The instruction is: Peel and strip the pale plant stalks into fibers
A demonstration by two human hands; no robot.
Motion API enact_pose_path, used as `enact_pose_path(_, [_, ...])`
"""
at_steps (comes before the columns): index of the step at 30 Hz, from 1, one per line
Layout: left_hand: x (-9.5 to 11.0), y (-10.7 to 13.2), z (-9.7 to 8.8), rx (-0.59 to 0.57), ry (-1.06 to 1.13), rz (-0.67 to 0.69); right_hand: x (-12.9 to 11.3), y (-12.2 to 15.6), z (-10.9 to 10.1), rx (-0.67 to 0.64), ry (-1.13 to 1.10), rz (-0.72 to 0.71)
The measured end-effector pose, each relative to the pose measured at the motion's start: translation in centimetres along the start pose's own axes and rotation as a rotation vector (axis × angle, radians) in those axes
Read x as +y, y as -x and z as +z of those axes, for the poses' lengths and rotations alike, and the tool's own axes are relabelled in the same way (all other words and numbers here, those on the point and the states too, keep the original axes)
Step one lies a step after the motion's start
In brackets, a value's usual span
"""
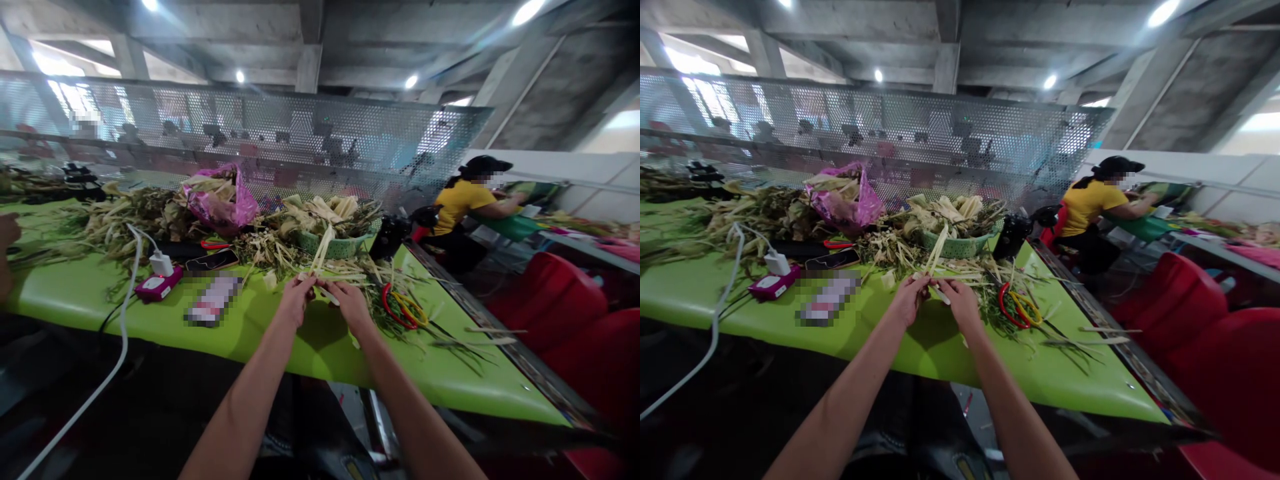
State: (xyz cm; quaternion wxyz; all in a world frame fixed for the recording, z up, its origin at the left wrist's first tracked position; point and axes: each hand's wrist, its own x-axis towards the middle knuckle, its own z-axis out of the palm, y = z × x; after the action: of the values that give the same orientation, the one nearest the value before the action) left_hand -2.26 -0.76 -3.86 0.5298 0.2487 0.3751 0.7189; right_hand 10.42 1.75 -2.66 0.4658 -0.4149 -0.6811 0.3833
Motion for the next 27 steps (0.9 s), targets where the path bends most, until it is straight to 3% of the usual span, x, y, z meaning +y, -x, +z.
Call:
enact_pose_path(9, [-0.46, 0.04, -0.23, -0.034, -0.127, 0.033, 0.11, -0.26, -0.02, 0.042, -0.137, -0.054])
enact_pose_path(14, [-0.30, 0.25, -0.03, -0.038, -0.215, 0.059, -0.16, 0.22, 0.20, 0.053, 0.080, -0.257])
enact_pose_path(17, [-0.22, 0.34, 0.14, -0.071, -0.248, 0.073, -0.22, 0.25, 0.10, 0.096, 0.209, -0.309])
enact_pose_path(23, [-0.05, 0.64, 0.43, -0.235, -0.347, 0.124, -0.33, 0.22, -0.28, 0.168, 0.239, -0.220])
enact_pose_path(27, [-0.17, 0.64, 0.44, -0.234, -0.305, 0.112, -0.36, 0.30, -0.21, 0.149, 0.165, -0.182])
